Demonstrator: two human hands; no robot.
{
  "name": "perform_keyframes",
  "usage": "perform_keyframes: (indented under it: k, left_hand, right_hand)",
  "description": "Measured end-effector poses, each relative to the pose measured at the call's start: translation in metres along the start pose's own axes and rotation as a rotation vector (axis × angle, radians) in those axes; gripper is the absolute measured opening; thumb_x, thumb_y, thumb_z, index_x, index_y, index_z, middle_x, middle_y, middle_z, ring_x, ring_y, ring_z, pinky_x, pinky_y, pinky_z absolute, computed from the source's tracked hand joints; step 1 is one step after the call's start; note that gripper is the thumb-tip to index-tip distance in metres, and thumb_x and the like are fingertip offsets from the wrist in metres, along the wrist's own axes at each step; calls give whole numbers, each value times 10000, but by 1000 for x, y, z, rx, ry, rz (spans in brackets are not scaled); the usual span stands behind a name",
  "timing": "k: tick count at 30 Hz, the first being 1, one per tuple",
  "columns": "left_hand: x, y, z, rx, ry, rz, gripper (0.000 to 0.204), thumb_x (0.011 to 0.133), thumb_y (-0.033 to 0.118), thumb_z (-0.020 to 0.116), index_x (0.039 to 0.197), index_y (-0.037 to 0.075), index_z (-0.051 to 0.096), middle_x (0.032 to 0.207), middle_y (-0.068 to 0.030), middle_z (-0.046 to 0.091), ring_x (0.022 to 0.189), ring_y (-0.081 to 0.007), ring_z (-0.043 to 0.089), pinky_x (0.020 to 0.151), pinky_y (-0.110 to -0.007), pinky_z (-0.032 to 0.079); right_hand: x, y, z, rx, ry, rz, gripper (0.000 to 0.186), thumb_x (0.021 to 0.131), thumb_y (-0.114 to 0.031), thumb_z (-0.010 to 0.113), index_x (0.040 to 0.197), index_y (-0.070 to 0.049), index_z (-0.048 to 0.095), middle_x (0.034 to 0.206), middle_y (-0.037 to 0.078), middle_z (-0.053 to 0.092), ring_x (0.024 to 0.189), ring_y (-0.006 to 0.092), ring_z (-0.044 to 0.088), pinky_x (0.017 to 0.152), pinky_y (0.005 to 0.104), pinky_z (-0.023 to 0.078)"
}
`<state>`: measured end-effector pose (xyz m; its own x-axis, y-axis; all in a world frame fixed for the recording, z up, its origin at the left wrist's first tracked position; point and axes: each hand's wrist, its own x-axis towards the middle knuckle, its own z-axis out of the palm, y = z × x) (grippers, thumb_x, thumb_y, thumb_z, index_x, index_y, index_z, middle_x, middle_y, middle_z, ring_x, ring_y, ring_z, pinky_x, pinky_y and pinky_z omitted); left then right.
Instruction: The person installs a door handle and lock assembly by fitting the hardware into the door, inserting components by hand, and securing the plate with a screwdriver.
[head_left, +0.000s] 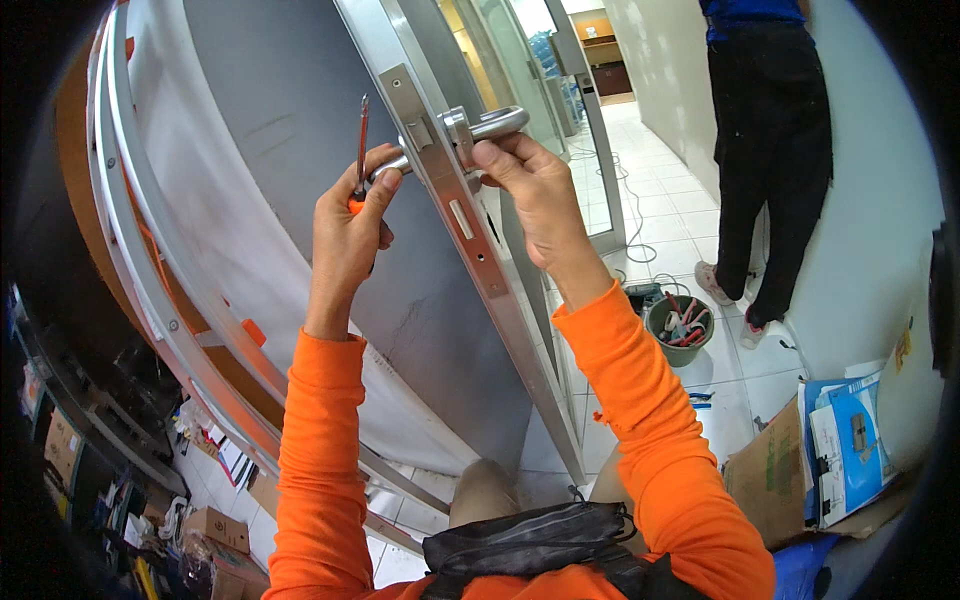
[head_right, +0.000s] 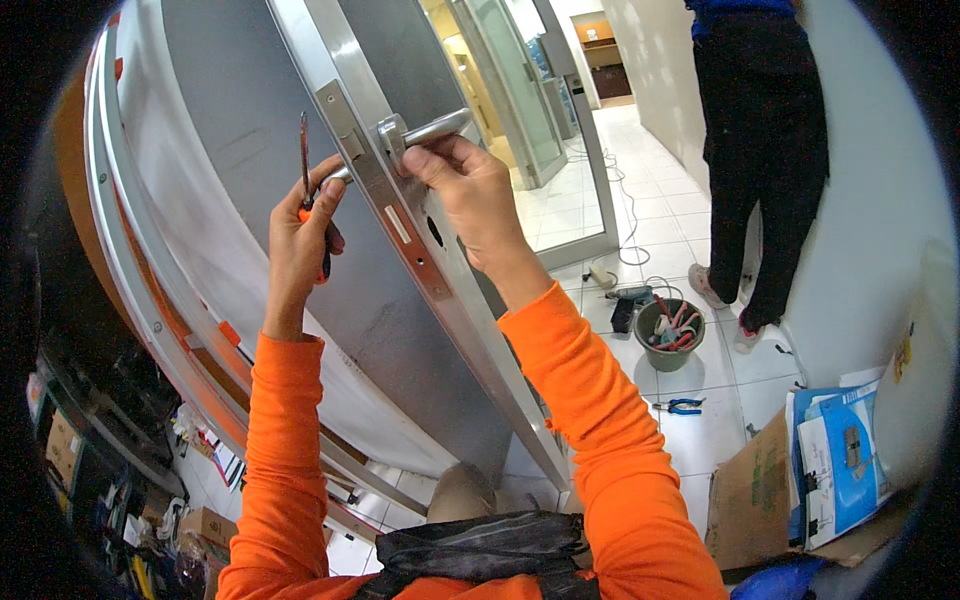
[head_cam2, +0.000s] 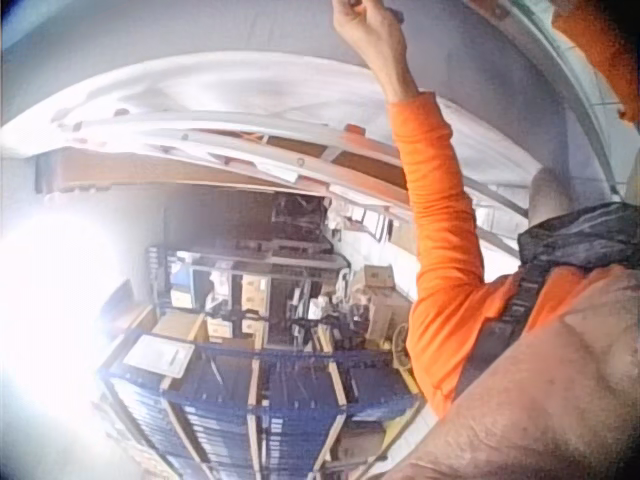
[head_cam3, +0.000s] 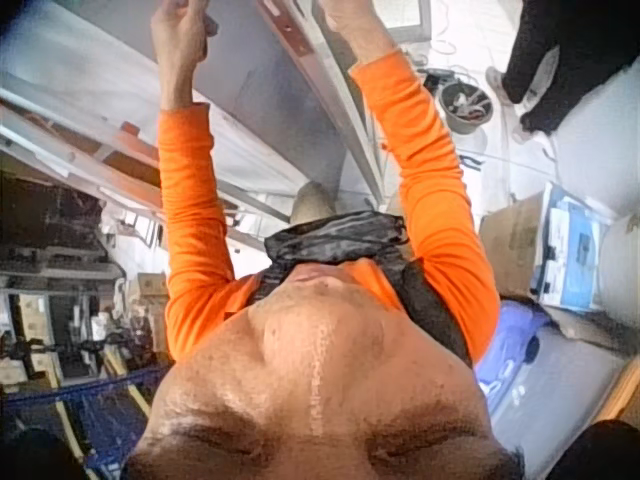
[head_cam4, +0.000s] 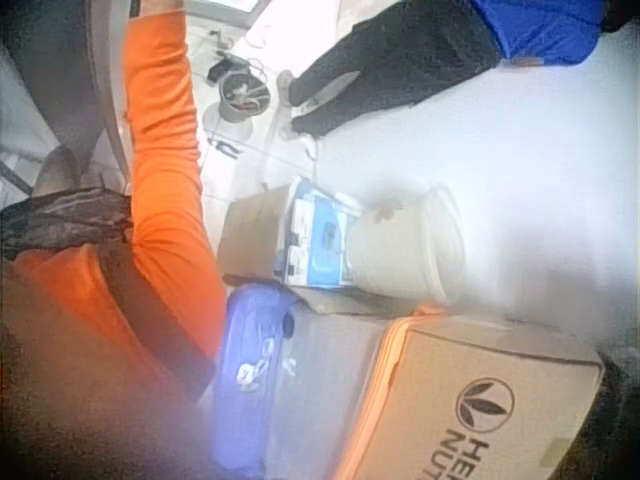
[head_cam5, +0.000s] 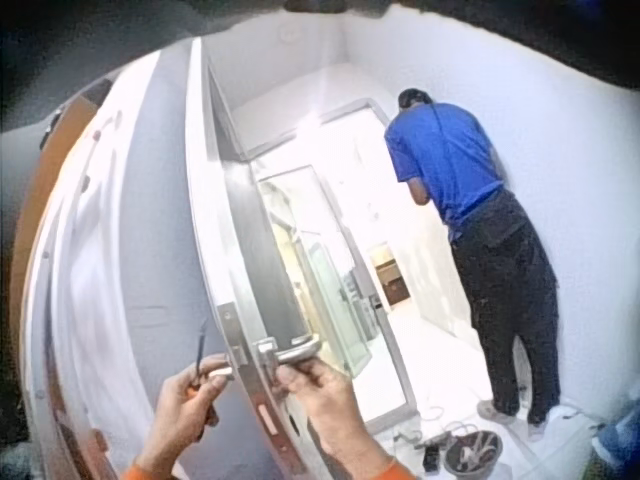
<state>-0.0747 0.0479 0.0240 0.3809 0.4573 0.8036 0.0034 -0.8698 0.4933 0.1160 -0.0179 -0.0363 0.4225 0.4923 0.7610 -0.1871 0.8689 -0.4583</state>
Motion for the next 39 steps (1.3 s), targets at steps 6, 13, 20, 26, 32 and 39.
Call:
perform_keyframes:
  k: [6,13,20,26,32,39]
  left_hand:
    - [2,49,-11,171,188,-19,588,976,523,646,1245,3,701,913,-113,727,490,-91,577,440,-239,478]
    - [26,74,-22,426,32,-188,679,867,623,728,1002,-42,703,563,-45,542,487,-130,590,439,-282,488]
    - [41,74,-19,729,-5,-238,696,780,690,783,769,4,666,620,-55,583,519,-136,617,447,-279,516]
    - [45,87,-19,790,-152,-361,689,799,663,786,827,-20,709,651,-65,611,566,-158,663,443,-281,543]
    - [45,76,-25,859,-115,-397,626,825,606,769,760,-12,695,624,-67,603,536,-169,644,461,-295,536]
    - [42,78,-21,871,-44,-378,604,823,553,812,811,-38,688,632,-39,554,543,-125,616,472,-267,538]
  right_hand:
    - [-18,21,14,44,-4,-45,323,1008,-245,663,1256,-38,673,1174,93,707,1097,172,647,1000,345,496]
    - [-34,38,34,-277,39,-318,516,967,-273,708,1381,-11,544,1323,137,637,1230,247,606,1057,385,477]
    - [-56,61,67,-852,-53,-513,1059,751,-333,892,1575,-91,272,1583,191,308,1441,396,380,1167,501,368]
    - [-52,74,74,-821,-36,-538,1028,792,-110,824,1602,-107,192,1591,204,275,1451,420,359,1196,527,347]
    - [-52,79,79,-818,-42,-559,1016,791,-54,792,1608,-91,189,1595,239,309,1479,397,353,1228,510,324]
    - [-49,79,79,-774,-12,-641,927,742,-24,808,1548,-59,353,1555,232,428,1426,408,441,1210,506,347]
